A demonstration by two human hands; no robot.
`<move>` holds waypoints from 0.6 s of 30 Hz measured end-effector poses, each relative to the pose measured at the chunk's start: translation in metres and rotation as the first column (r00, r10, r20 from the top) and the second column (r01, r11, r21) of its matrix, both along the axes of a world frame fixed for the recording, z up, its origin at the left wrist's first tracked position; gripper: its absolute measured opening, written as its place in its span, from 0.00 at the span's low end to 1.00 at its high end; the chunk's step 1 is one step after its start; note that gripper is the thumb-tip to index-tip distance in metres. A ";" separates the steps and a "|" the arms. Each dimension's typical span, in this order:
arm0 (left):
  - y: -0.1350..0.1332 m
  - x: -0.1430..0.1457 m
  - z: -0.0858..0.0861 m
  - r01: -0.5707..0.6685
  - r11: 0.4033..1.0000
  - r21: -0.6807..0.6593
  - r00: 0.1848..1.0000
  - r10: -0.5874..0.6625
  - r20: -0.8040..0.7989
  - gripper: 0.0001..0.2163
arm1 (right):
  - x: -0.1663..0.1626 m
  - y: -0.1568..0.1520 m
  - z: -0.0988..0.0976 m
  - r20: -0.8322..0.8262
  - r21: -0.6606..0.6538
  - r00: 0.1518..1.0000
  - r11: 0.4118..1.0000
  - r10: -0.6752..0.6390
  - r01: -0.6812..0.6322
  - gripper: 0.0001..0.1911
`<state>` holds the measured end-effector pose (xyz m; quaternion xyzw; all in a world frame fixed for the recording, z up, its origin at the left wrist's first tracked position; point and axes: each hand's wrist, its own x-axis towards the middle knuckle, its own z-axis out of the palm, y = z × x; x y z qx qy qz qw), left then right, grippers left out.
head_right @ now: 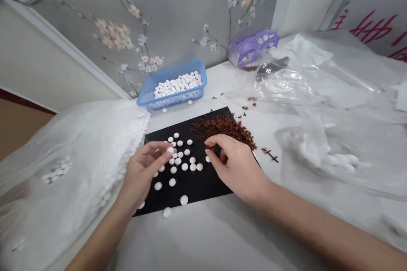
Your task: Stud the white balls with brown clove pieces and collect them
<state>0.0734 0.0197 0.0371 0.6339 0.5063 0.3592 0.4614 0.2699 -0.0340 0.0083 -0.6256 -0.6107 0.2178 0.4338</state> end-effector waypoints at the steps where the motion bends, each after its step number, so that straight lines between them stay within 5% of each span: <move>1: -0.010 0.000 -0.003 0.008 0.996 -0.084 0.999 -0.004 0.049 0.07 | -0.001 -0.001 0.000 -0.019 -0.013 1.000 1.000 -0.001 0.001 0.04; 6: -0.032 0.003 -0.016 -0.047 0.964 -0.260 0.967 0.110 0.231 0.06 | -0.001 -0.001 -0.003 -0.101 -0.021 0.995 0.999 0.025 -0.027 0.07; 13: -0.050 0.015 -0.013 0.011 0.992 -0.123 0.965 0.022 0.260 0.05 | -0.002 -0.002 0.000 -0.298 -0.068 0.948 0.988 0.110 -0.136 0.09; 18: -0.057 0.019 -0.020 -0.054 0.999 -0.002 0.981 0.054 0.184 0.05 | -0.004 -0.006 0.007 -0.506 -0.178 0.855 0.956 0.114 -0.233 0.10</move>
